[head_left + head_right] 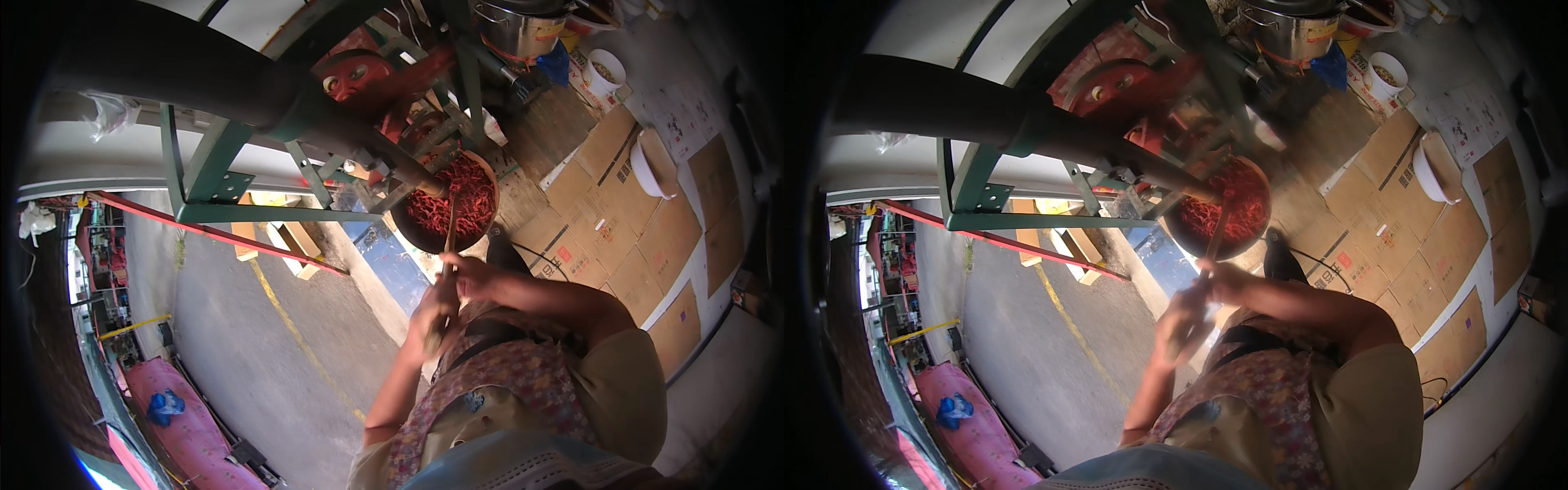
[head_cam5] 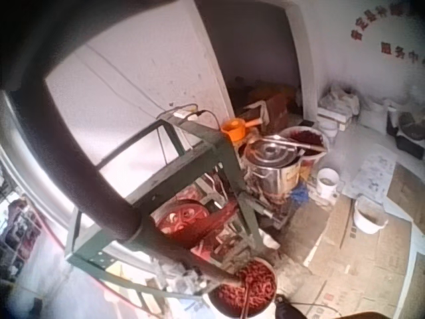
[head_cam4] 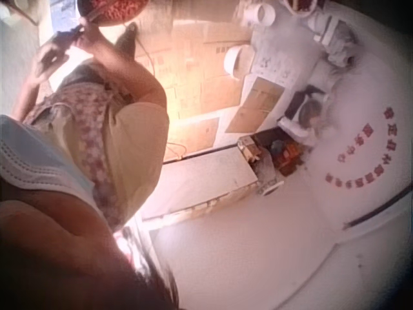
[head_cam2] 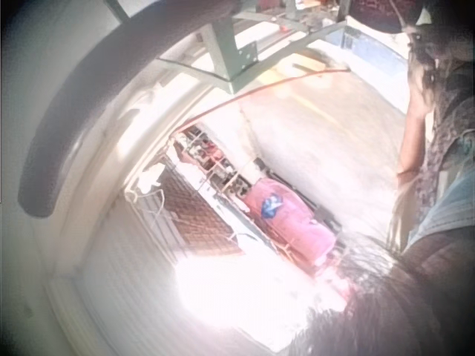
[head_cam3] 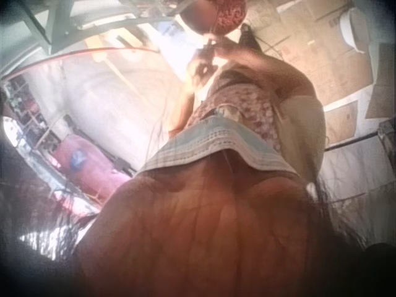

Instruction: The person operates a manual grinder by turning a crank and uses a wooden stick to push red chilies into the machine. The chilies are processed and collected in a bowl below.

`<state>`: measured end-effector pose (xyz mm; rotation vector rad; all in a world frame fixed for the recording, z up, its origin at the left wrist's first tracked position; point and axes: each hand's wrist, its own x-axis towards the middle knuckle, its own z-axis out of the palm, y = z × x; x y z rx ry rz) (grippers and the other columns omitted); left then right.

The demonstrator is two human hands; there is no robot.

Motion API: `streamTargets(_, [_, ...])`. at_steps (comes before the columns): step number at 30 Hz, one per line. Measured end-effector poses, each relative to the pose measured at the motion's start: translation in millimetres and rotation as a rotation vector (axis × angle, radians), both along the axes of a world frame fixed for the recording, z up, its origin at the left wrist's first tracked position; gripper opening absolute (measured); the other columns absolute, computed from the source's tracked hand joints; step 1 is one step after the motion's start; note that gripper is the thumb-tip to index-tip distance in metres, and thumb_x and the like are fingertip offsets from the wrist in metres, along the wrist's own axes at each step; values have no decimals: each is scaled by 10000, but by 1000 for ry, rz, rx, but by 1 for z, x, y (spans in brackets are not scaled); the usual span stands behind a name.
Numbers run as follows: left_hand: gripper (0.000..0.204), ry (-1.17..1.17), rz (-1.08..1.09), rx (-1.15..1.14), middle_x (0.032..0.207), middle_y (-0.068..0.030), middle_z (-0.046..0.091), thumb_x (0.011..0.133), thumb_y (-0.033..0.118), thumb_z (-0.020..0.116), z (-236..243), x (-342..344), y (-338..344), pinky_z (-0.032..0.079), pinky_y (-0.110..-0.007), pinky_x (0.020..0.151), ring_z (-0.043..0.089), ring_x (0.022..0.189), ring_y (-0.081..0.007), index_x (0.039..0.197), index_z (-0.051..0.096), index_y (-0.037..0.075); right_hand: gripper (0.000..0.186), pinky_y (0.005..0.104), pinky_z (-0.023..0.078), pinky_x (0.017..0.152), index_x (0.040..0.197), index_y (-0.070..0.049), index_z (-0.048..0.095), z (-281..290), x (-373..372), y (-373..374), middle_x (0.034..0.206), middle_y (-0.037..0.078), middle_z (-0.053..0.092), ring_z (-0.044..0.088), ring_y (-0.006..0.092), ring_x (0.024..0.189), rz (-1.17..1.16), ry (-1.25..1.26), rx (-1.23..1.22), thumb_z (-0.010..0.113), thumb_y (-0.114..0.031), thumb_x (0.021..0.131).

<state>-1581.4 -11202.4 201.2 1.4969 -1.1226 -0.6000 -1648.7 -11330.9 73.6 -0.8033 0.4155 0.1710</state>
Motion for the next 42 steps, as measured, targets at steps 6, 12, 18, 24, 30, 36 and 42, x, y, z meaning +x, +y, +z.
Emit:
streamTargets(6, [213, 33, -134, 77, 1045, -148, 587, 749, -76, 649, 6, 13, -7, 471, -361, 831, 575, 931, -277, 905, 553, 33, 296, 384, 544, 774, 1025, 8, 478, -15, 10, 6, 912, 153, 573, 617, 257, 816, -240, 377, 703, 601, -227, 894])
streamTargets(12, [184, 54, -137, 145, 1081, -166, 591, 782, -83, 634, -17, 11, -7, 466, -399, 842, 570, 955, -301, 921, 558, 10, 336, 399, 507, 852, 1043, 12, 481, -42, 10, -4, 922, 148, 585, 607, 258, 869, -177, 345, 671, 572, -268, 882])
streamTargets(18, [257, 31, -251, 21, 942, -119, 570, 744, -44, 659, -8, -4, 17, 442, -458, 854, 567, 906, -344, 952, 547, 56, 317, 453, 496, 877, 1099, -27, 467, -49, -27, 25, 956, 152, 585, 598, 280, 906, -223, 369, 759, 574, -242, 891])
streamTargets(24, [232, -45, -11, 79, 966, -159, 569, 781, -85, 588, -102, -13, -24, 459, -404, 823, 562, 916, -366, 977, 537, 27, 390, 314, 499, 683, 1043, -30, 510, -127, 17, -24, 821, 82, 570, 574, 207, 692, 28, 340, 226, 508, -391, 894])
streamTargets(30, [307, -211, -153, 92, 989, -171, 577, 700, -66, 632, -23, -36, -32, 462, -432, 831, 564, 957, -377, 986, 565, 23, 333, 223, 395, 577, 941, -40, 515, -19, -50, -35, 713, -14, 495, 446, 53, 623, 61, -238, -476, 594, -362, 905])
streamTargets(36, [361, -420, -292, -242, 936, -163, 572, 606, 80, 702, -13, -36, -76, 475, -479, 826, 566, 943, -374, 944, 577, 58, 241, 224, 460, 591, 859, -114, 547, 48, -55, -77, 725, -13, 546, 540, 89, 620, -47, 332, 68, 577, -348, 905])
streamTargets(42, [292, -168, 44, -217, 888, -166, 555, 732, -57, 653, -50, -23, -61, 467, -393, 693, 565, 819, -339, 961, 503, 46, 308, 212, 432, 692, 1162, -85, 484, -11, -10, -54, 849, -22, 457, 475, 75, 739, -34, -113, -375, 596, -128, 878])
